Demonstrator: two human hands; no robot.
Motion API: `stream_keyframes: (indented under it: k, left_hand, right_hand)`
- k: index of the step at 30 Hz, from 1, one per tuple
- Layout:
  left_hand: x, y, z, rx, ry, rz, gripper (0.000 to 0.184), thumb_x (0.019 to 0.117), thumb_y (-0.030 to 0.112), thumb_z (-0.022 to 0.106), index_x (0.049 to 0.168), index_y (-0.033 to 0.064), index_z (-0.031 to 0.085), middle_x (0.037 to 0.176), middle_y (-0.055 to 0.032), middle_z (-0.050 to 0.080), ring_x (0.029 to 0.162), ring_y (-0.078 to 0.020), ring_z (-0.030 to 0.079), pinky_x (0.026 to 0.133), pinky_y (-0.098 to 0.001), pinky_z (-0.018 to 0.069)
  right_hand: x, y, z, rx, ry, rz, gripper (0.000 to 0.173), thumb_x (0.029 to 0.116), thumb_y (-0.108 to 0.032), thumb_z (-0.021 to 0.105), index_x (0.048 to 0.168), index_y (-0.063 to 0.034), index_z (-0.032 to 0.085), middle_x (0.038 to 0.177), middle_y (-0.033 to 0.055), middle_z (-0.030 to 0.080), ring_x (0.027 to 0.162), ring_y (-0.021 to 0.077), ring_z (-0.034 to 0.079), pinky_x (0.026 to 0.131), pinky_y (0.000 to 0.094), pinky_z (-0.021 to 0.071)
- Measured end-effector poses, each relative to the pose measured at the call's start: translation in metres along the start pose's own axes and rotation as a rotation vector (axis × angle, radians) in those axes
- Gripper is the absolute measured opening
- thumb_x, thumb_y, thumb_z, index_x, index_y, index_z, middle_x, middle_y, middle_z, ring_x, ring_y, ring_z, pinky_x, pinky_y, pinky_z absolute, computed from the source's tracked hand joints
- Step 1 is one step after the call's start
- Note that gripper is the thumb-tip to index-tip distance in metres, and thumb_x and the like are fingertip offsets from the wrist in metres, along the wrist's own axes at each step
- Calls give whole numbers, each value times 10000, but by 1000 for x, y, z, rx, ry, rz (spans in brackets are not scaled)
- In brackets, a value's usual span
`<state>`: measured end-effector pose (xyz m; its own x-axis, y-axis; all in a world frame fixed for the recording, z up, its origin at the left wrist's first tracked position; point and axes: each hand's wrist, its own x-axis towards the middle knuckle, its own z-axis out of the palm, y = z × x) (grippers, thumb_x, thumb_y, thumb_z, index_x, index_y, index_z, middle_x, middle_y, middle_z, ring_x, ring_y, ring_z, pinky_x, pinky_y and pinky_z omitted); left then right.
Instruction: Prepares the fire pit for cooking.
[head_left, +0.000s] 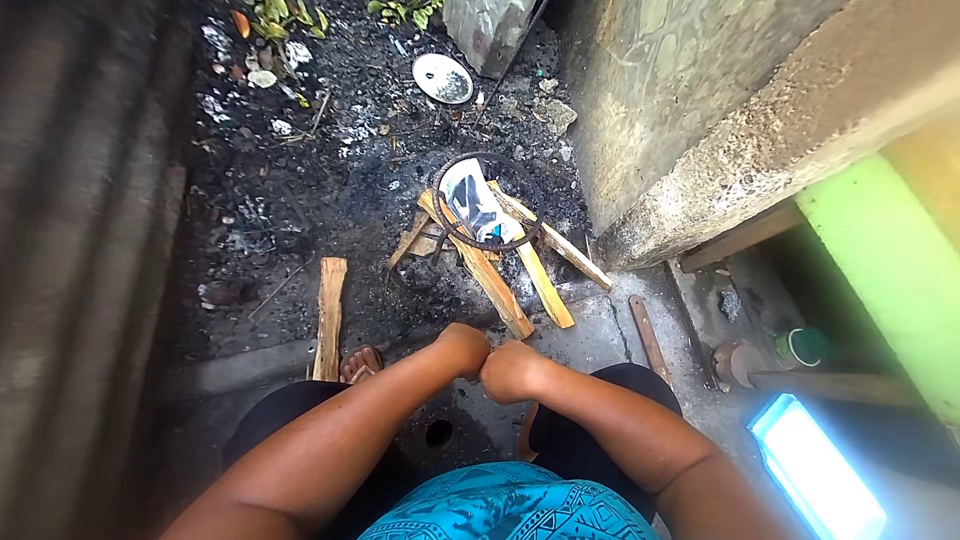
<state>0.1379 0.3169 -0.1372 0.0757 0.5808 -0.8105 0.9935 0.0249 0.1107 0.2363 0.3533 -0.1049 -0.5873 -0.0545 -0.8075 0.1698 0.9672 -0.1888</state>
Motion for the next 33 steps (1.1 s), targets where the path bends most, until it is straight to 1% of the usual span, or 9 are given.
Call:
stream_keyframes:
  k: [2, 5, 8, 11, 12, 15, 17, 22, 33]
  left_hand:
    - [-2, 1, -1, -4, -8, -3, 374, 887, 230, 727, 1180, 10, 656, 1126, -221, 685, 1076, -429, 660, 810, -657, 518]
    - [-2, 1, -2, -14, -12, -5, 369, 883, 234, 734, 1170, 14, 660, 1119, -220, 686, 1079, -427, 658, 813, -660, 518]
    - [-2, 0, -1, -30, 9, 5, 468, 872, 226, 748, 1273, 23, 618, 1148, -227, 677, 1089, -436, 655, 821, -666, 518]
    - [2, -2, 1, -25, 18, 18, 537, 871, 226, 753, 1343, 24, 594, 1259, -228, 641, 1134, -443, 638, 847, -672, 519]
    - [2, -2, 1, -21, 16, 20, 530, 872, 232, 755, 1333, 22, 601, 1273, -226, 634, 1141, -441, 634, 851, -672, 518]
    - [2, -1, 0, -8, 0, 8, 511, 864, 267, 772, 1286, 20, 624, 1236, -222, 653, 1130, -435, 641, 845, -668, 519]
    - [2, -1, 0, -6, -4, 7, 520, 861, 285, 781, 1282, 21, 626, 1222, -222, 656, 1121, -434, 643, 844, -667, 519]
    - [2, -2, 1, -1, 7, 24, 510, 864, 271, 772, 1273, 7, 622, 1201, -228, 657, 1106, -435, 647, 832, -660, 522]
    - [3, -3, 2, 3, 10, 21, 514, 865, 266, 764, 1286, 11, 615, 1218, -226, 653, 1112, -435, 645, 829, -658, 524]
  right_hand:
    - [0, 0, 0, -3, 4, -2, 386, 1051, -325, 538, 1033, 35, 675, 1105, 245, 681, 1097, 431, 648, 887, 644, 487]
    - [0, 0, 0, -2, 1, 1, 378, 1048, -320, 541, 1040, 33, 678, 1109, 242, 682, 1102, 433, 647, 887, 646, 489]
    - [0, 0, 0, 2, -1, 6, 380, 1050, -322, 541, 1047, 32, 678, 1112, 244, 681, 1102, 432, 648, 889, 648, 489]
    - [1, 1, 1, -1, 7, 1, 375, 1050, -318, 534, 1048, 27, 680, 1106, 242, 683, 1098, 429, 650, 887, 644, 489]
    - [1, 1, 2, 0, 9, -1, 378, 1051, -323, 532, 1047, 24, 682, 1107, 240, 684, 1098, 429, 650, 890, 645, 488]
    - [1, 1, 2, 3, 12, -5, 389, 1055, -333, 529, 1055, 24, 684, 1104, 241, 686, 1097, 430, 650, 898, 650, 482]
    - [0, 2, 2, 2, 14, -9, 389, 1057, -333, 525, 1056, 23, 684, 1103, 240, 686, 1095, 429, 651, 898, 647, 484]
    - [1, 2, 2, 5, 14, -12, 391, 1059, -330, 520, 1062, 26, 681, 1108, 242, 683, 1099, 433, 648, 890, 647, 484]
    - [2, 1, 3, -4, 18, -5, 390, 1059, -328, 518, 1054, 26, 681, 1095, 240, 684, 1089, 430, 651, 876, 644, 490]
